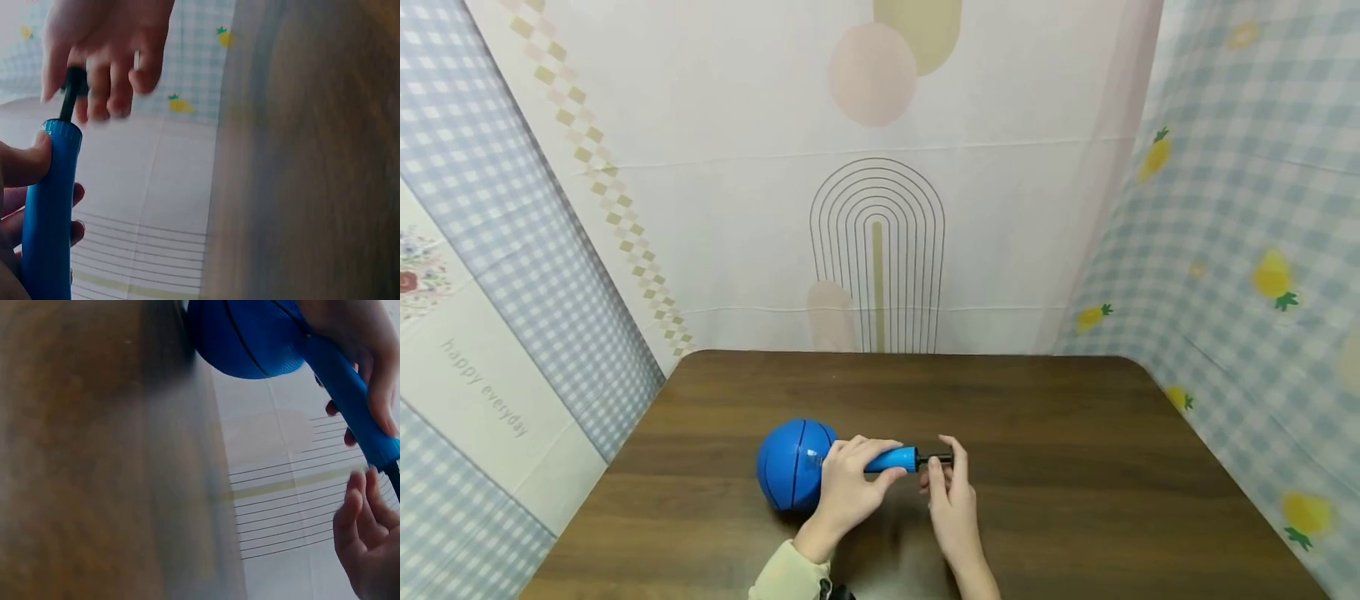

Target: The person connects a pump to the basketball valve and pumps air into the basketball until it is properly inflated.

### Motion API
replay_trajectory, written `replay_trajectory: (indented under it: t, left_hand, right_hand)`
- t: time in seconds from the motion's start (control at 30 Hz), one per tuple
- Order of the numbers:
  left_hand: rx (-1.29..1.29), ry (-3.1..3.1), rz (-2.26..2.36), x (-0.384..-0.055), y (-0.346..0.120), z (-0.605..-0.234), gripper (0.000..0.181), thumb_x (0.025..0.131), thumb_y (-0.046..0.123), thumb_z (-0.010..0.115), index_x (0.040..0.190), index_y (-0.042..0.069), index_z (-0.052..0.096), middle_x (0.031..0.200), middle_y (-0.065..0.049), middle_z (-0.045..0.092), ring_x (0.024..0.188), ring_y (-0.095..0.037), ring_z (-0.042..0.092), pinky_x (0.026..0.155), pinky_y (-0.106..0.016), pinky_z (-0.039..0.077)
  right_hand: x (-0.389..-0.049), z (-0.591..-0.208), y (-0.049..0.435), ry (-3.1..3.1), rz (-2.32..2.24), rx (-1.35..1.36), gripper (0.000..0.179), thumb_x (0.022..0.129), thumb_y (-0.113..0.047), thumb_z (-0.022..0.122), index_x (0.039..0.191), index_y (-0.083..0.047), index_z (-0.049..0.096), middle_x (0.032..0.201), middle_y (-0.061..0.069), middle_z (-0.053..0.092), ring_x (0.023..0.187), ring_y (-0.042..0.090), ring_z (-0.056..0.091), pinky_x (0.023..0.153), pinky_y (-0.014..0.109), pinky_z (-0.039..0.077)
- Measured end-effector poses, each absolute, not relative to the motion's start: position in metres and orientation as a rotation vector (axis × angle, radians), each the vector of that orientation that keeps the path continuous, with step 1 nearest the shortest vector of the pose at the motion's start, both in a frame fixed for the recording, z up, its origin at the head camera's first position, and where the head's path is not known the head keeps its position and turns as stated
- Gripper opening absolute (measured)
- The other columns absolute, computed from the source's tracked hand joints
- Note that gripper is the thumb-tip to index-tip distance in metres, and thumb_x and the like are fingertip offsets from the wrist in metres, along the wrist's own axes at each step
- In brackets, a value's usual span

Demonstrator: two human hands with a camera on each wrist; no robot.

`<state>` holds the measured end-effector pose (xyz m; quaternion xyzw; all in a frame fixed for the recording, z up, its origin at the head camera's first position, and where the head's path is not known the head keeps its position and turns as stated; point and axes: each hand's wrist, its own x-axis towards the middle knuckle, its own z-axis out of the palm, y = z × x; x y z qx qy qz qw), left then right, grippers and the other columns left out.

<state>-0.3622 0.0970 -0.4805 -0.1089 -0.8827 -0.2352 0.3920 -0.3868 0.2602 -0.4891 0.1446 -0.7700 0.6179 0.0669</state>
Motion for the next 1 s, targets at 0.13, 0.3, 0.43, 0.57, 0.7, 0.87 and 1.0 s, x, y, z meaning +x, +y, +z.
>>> replay_trajectory:
  t: [0.13, 0.3, 0.43, 0.57, 0.7, 0.87, 1.0]
  left_hand:
    - [-0.273, -2.269, -0.651, -0.360, 0.092, -0.478, 0.032, 0.076, 0.038, 0.080, 0.103, 0.021, 0.075, 0.092, 0.009, 0.075, 0.082, -0.006, 0.063, 0.078, -0.029, 0.046]
    - [-0.272, -2.302, -0.687, -0.358, 0.074, -0.470, 0.034, 0.075, 0.039, 0.081, 0.104, 0.024, 0.075, 0.092, 0.010, 0.075, 0.083, -0.006, 0.064, 0.079, -0.030, 0.047]
    - [-0.249, -2.292, -0.679, -0.359, 0.063, -0.466, 0.034, 0.074, 0.038, 0.082, 0.104, 0.023, 0.076, 0.092, 0.008, 0.075, 0.085, -0.008, 0.064, 0.081, -0.033, 0.047]
    - [-0.240, -2.273, -0.659, -0.360, 0.062, -0.466, 0.032, 0.072, 0.035, 0.083, 0.101, 0.023, 0.076, 0.089, 0.007, 0.076, 0.083, -0.009, 0.065, 0.080, -0.033, 0.046]
    - [-0.303, -2.286, -0.617, -0.360, 0.073, -0.465, 0.028, 0.075, 0.035, 0.082, 0.100, 0.023, 0.076, 0.088, 0.008, 0.075, 0.081, -0.008, 0.065, 0.080, -0.031, 0.045]
    - [-0.356, -2.312, -0.644, -0.359, 0.085, -0.466, 0.028, 0.077, 0.035, 0.081, 0.101, 0.023, 0.075, 0.089, 0.008, 0.074, 0.081, -0.007, 0.064, 0.079, -0.029, 0.046]
    - [-0.345, -2.324, -0.681, -0.358, 0.082, -0.466, 0.031, 0.075, 0.036, 0.081, 0.104, 0.025, 0.076, 0.090, 0.009, 0.075, 0.083, -0.006, 0.065, 0.078, -0.029, 0.048]
  right_hand:
    - [-0.387, -0.492, 0.260, -2.347, 1.785, 0.512, 0.024, 0.103, -0.019, 0.046, 0.124, -0.010, 0.054, 0.074, 0.007, 0.061, 0.058, 0.011, 0.056, 0.055, 0.025, 0.048]
    - [-0.391, -0.491, 0.267, -2.285, 1.679, 0.487, 0.016, 0.099, -0.015, 0.055, 0.112, -0.008, 0.063, 0.076, 0.005, 0.061, 0.062, 0.007, 0.058, 0.058, 0.021, 0.048]
    - [-0.396, -0.488, 0.276, -2.189, 1.707, 0.342, 0.014, 0.099, -0.011, 0.055, 0.107, -0.006, 0.066, 0.071, 0.001, 0.059, 0.058, 0.004, 0.056, 0.056, 0.018, 0.047]
    - [-0.395, -0.488, 0.275, -2.156, 1.872, 0.292, 0.015, 0.098, -0.013, 0.056, 0.103, -0.004, 0.067, 0.066, -0.005, 0.057, 0.056, 0.003, 0.054, 0.052, 0.020, 0.046]
    - [-0.388, -0.486, 0.266, -2.198, 1.982, 0.402, 0.016, 0.097, -0.015, 0.058, 0.105, -0.003, 0.066, 0.063, -0.004, 0.058, 0.055, 0.006, 0.055, 0.053, 0.025, 0.049]
    - [-0.384, -0.486, 0.261, -2.211, 1.937, 0.480, 0.013, 0.094, -0.010, 0.063, 0.104, -0.004, 0.068, 0.063, 0.002, 0.060, 0.053, 0.008, 0.057, 0.053, 0.027, 0.050]
    - [-0.387, -0.485, 0.268, -2.189, 1.839, 0.476, 0.014, 0.088, -0.005, 0.069, 0.101, -0.006, 0.071, 0.071, -0.002, 0.062, 0.059, 0.004, 0.058, 0.054, 0.022, 0.050]
